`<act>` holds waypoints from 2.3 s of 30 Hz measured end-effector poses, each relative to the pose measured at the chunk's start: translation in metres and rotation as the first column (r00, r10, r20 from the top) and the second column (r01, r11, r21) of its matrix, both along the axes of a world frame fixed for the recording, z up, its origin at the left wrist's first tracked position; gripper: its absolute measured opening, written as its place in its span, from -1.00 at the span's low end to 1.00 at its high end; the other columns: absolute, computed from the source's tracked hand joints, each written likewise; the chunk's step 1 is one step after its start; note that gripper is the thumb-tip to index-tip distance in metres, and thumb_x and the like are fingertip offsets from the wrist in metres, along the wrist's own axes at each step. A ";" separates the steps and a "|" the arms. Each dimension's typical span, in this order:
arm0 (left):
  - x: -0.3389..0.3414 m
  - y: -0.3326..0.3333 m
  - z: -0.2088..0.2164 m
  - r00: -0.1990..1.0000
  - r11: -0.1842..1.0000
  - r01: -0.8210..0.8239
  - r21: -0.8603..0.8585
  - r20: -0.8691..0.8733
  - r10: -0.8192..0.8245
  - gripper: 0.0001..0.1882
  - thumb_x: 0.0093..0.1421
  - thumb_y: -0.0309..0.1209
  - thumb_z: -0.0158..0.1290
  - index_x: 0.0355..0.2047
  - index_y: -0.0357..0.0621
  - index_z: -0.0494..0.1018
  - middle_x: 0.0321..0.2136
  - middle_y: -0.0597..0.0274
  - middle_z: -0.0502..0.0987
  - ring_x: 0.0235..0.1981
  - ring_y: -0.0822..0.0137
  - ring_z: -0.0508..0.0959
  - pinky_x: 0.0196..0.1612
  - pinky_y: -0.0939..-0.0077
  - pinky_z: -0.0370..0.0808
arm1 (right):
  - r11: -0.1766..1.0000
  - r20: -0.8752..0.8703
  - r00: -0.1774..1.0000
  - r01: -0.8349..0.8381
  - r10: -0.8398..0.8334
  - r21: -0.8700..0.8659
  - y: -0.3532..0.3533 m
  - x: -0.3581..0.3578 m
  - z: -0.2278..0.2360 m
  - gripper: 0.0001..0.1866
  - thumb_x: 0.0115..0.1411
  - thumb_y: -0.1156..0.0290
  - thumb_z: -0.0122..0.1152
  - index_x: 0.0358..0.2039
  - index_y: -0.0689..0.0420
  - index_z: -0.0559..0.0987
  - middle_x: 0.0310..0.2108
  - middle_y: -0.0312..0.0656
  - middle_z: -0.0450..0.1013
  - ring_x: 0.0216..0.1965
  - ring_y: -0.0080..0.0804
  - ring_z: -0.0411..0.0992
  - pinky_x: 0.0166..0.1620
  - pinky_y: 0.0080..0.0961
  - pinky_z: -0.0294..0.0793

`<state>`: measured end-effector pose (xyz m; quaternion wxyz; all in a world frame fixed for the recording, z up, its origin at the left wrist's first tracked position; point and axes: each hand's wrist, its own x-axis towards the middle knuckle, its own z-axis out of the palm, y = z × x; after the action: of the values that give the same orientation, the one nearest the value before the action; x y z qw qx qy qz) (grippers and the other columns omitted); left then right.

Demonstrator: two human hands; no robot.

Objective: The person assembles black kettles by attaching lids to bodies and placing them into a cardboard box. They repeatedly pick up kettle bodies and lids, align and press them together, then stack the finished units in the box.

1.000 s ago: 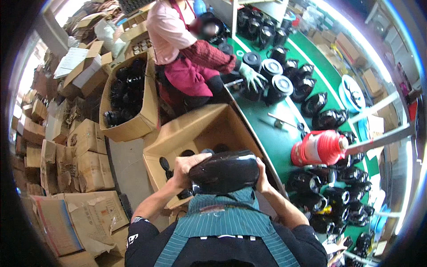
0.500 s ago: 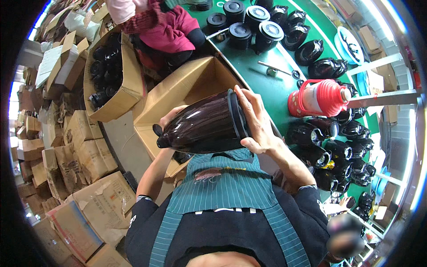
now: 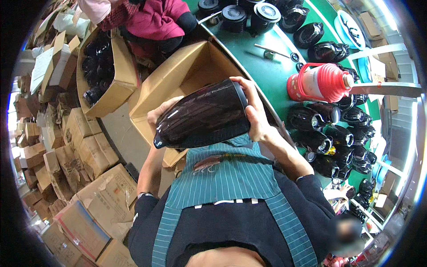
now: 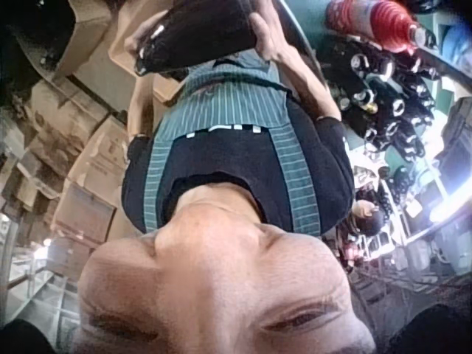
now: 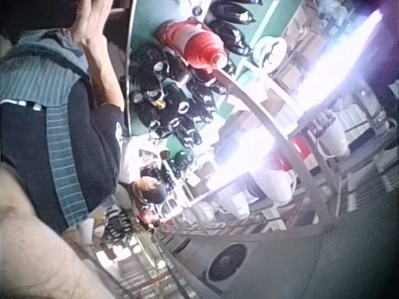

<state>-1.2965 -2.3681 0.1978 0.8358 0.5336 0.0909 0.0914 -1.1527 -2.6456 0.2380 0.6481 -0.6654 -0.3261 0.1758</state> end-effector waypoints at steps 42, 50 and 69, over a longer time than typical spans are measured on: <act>0.185 -0.090 -0.188 0.837 0.954 0.178 0.239 -0.546 -0.019 -0.65 0.48 -0.35 0.11 0.16 -0.32 0.50 -0.08 -0.02 0.71 -0.13 0.28 0.74 0.00 0.42 0.64 | 0.703 0.693 0.718 0.459 0.066 -0.543 0.082 0.342 -0.093 0.27 0.03 -0.34 0.44 0.55 0.12 0.11 0.50 0.42 -0.04 0.54 0.39 -0.12 0.42 0.50 -0.04; 0.123 -0.079 -0.142 0.583 0.942 -0.125 0.310 -0.746 0.323 -0.64 0.48 -0.32 0.13 0.18 -0.25 0.49 -0.07 0.09 0.70 -0.14 0.36 0.71 -0.03 0.48 0.62 | 0.701 0.847 0.517 0.648 -0.119 -0.297 0.172 0.700 -0.138 -0.66 0.19 0.24 0.32 -0.14 0.20 0.56 -0.10 0.00 0.51 -0.03 -0.02 0.52 -0.01 -0.09 0.57; 0.048 -0.160 -0.052 0.119 0.732 -0.338 0.592 -0.744 0.657 -0.75 0.50 -0.47 0.04 0.07 -0.39 0.48 -0.22 0.03 0.70 -0.30 0.27 0.73 -0.20 0.45 0.65 | 0.694 0.923 -0.013 0.655 -0.385 0.298 0.246 0.872 -0.220 -0.65 0.17 0.42 0.16 -0.06 0.30 0.61 -0.25 0.02 0.58 -0.25 -0.05 0.59 -0.17 -0.22 0.62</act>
<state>-1.2480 -2.5281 0.1457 0.4569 0.5304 0.7117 0.0583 -0.2811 -2.4001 0.0184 0.2437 -0.7625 -0.3492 -0.4871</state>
